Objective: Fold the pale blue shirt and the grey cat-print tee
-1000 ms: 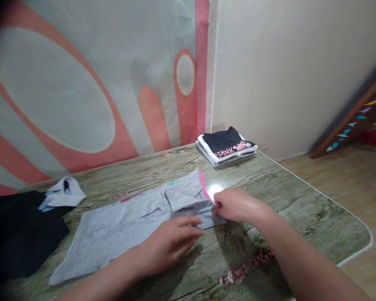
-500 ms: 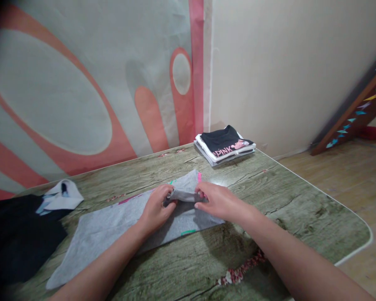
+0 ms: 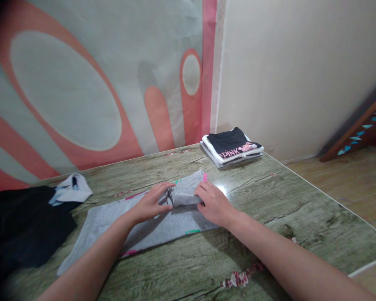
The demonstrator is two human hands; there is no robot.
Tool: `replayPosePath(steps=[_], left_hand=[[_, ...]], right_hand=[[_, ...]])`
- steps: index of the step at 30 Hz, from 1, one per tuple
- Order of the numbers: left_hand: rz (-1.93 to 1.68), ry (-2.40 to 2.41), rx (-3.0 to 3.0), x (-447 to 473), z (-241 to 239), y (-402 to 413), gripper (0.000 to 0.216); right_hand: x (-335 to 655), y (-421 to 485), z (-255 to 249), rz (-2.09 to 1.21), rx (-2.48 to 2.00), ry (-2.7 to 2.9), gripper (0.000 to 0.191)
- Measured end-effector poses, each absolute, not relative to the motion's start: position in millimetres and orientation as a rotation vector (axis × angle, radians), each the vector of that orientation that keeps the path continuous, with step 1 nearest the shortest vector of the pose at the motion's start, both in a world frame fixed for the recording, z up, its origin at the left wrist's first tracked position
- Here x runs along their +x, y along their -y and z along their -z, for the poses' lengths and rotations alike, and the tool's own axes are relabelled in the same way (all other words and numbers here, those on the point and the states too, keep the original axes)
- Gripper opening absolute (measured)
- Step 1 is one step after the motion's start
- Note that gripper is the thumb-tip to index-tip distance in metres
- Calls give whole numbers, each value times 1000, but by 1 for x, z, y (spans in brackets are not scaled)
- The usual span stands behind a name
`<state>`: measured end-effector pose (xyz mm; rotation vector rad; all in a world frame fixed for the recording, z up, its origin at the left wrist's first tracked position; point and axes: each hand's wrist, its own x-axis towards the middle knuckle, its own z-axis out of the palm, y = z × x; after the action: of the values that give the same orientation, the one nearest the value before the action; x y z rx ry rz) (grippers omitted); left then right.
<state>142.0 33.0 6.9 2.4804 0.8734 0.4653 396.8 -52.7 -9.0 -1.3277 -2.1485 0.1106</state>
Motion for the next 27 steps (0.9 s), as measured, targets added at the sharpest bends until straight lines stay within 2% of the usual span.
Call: replayPosePath(steps=[5,12,17,27], left_hand=[[-588,-1021,2301,138,3,-45,43],[-716,-1178,2320,146,20,-51,22],[-776,-1220,2358,148,22,-49,16],[-848,-1225,2376,148,17,-46,14]], right_hand=[[387,59,2,-194,-1151,2225,12],[388,63,1,-312,-1107,2275,17],[389,63,2,-350,-1062,2436,22],[407,71,-17,-694,-1138,2489,11]])
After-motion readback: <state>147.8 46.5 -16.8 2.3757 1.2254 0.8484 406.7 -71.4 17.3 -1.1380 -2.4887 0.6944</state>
